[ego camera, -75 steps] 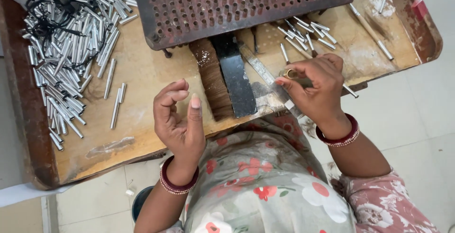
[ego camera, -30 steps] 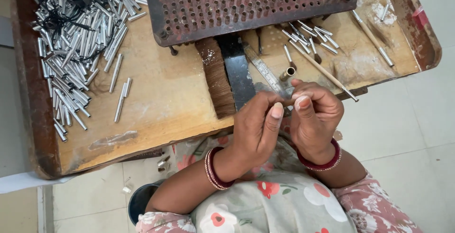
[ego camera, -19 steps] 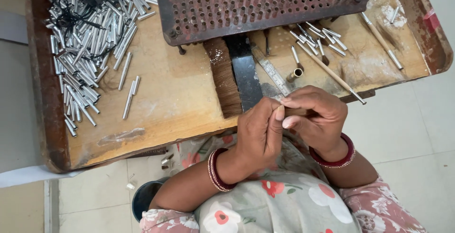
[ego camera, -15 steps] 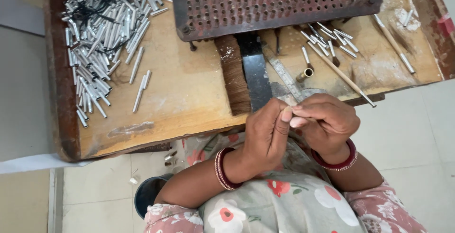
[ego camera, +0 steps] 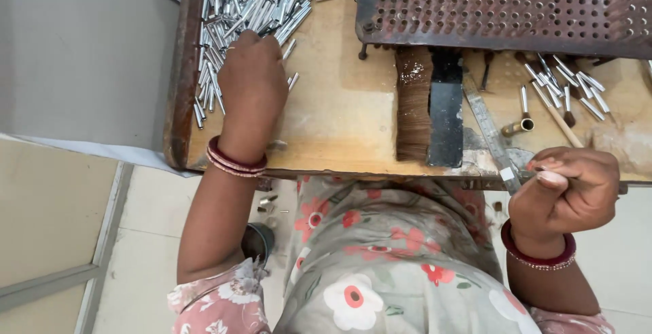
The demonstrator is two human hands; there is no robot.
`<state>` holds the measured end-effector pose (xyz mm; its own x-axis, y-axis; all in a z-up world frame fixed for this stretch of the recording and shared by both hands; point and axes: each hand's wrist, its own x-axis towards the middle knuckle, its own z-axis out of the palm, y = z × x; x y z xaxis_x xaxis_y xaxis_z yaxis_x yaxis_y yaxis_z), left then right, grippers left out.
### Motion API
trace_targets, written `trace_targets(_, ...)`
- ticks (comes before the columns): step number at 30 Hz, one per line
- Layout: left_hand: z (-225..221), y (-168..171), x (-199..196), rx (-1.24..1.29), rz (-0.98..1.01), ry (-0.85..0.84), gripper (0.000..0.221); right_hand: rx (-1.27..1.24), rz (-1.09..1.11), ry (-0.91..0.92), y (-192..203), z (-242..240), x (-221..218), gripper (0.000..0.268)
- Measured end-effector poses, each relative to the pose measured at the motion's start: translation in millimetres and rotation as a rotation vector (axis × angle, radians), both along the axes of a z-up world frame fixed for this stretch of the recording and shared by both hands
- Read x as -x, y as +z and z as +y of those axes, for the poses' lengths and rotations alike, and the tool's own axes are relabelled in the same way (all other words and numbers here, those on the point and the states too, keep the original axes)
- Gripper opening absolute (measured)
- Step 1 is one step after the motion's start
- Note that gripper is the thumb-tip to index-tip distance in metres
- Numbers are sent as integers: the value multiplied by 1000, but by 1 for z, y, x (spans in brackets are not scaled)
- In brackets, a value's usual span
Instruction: Assembling small metal components by inserting internal white sticks into cylindrical barrels on a workbench.
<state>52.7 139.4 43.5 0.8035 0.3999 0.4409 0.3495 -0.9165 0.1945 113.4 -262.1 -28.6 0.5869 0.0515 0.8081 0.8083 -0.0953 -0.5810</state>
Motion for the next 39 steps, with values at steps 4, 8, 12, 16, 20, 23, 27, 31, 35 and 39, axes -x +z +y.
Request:
trace_targets(4, 4, 1, 9, 77, 9, -41, 6, 39, -12, -11, 1, -6, 0, 36)
trace_targets(8, -12, 7, 25, 13, 23, -56, 16, 85, -19, -37, 1, -7, 5, 35)
trace_targets(12, -22, 7, 24, 119, 62, -61, 22, 69, -2, 0, 2, -5, 10, 34)
trace_targets(16, -28, -9, 15, 8, -105, -135, 20, 83, -11, 12, 5, -3, 10, 34)
trace_targets(20, -29, -17, 11, -166, -69, -119, 14, 91, 30, -23, 9, 1, 14, 32)
trace_targets(23, -61, -3, 21, -100, -24, -191, 19, 122, 97, -51, 13, 5, 18, 28)
trace_targets(27, -132, 6, 40, 492, -188, -717, 21, 54, 280, 239, 30, 22, 27, 26)
trace_targets(31, -176, 1, 41, 670, -264, -868, 31, -70, 492, 397, 31, 20, 36, 27)
trace_targets(35, -192, -15, 38, 724, -428, -898, 30, -305, 679, 598, 29, 13, 45, 25)
trace_targets(39, -196, -18, 38, 747, -469, -889, 25, -297, 660, 600, 34, 16, 47, 26)
